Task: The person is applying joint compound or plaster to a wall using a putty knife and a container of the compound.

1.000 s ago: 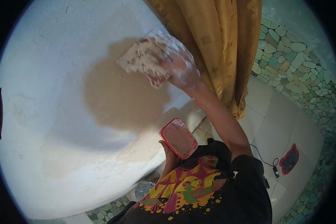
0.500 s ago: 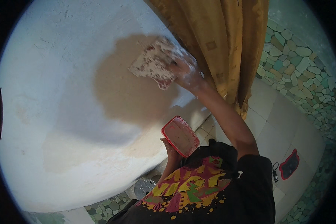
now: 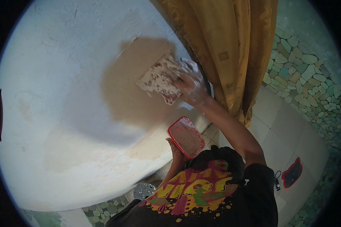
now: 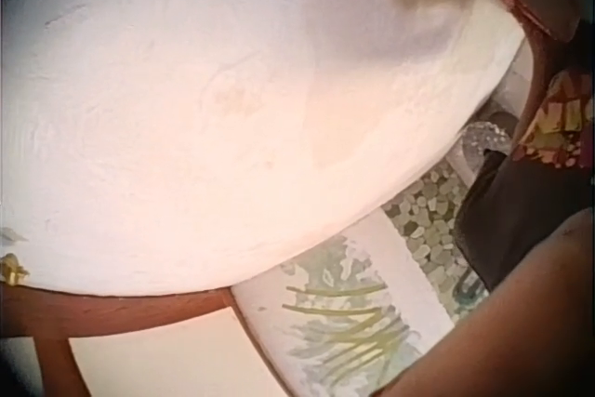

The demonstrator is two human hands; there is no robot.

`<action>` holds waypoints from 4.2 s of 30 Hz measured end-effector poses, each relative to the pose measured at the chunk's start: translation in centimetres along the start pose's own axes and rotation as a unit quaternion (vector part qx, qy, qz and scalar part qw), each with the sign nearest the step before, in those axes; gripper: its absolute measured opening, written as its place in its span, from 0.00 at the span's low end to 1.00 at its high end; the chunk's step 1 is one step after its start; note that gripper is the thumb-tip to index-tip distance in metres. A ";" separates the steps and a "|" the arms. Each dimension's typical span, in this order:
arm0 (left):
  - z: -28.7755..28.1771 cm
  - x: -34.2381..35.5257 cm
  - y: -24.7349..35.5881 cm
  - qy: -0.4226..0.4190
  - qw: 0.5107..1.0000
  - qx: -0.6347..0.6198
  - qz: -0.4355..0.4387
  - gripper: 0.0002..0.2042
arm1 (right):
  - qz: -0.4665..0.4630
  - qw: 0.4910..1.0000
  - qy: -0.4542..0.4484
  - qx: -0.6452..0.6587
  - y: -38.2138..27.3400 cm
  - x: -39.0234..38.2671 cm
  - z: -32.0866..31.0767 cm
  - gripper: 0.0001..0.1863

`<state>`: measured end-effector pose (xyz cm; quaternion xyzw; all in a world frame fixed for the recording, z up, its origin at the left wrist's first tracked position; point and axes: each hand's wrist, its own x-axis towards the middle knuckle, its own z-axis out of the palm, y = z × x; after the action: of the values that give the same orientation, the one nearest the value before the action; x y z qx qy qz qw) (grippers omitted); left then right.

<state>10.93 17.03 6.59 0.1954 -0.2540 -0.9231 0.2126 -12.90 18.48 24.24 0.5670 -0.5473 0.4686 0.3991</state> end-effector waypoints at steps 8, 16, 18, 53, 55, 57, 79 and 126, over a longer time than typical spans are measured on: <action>-0.4 0.4 -0.4 -0.030 0.999 0.036 -0.009 0.47 | 0.034 0.997 0.068 -0.027 0.1 10.1 0.0 0.23; 1.5 0.4 -0.9 -0.020 0.997 -0.072 0.024 0.39 | 0.036 0.993 -0.087 -0.078 -1.3 3.2 -3.3 0.17; 1.8 0.5 -0.6 -0.004 0.996 -0.084 0.027 0.38 | 0.044 0.995 -0.074 -0.048 -2.0 5.9 -4.6 0.17; 2.1 1.2 0.4 -0.106 0.983 -0.147 -0.041 0.33 | 0.127 0.990 -0.049 -0.035 -2.9 10.7 -5.9 0.19; 1.7 1.5 0.0 -0.121 0.981 -0.149 -0.042 0.33 | 0.056 0.993 0.049 -0.087 -1.3 11.6 -5.6 0.17; 1.6 1.5 -0.1 -0.134 0.979 -0.151 -0.039 0.33 | 0.067 0.993 0.001 -0.099 -2.9 9.5 -4.0 0.19; 1.8 -0.6 3.7 -0.023 0.995 -0.014 -0.101 0.27 | 0.220 0.949 0.154 -0.165 1.3 6.1 -3.5 0.18; 0.7 0.5 2.5 -0.101 0.984 -0.096 -0.116 0.30 | 0.239 0.958 0.149 -0.060 -1.8 6.6 -3.0 0.19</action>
<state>10.88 15.06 8.44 0.1080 -0.1604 -0.9765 0.0955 -11.63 19.94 31.44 0.3186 -0.6285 0.5956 0.3857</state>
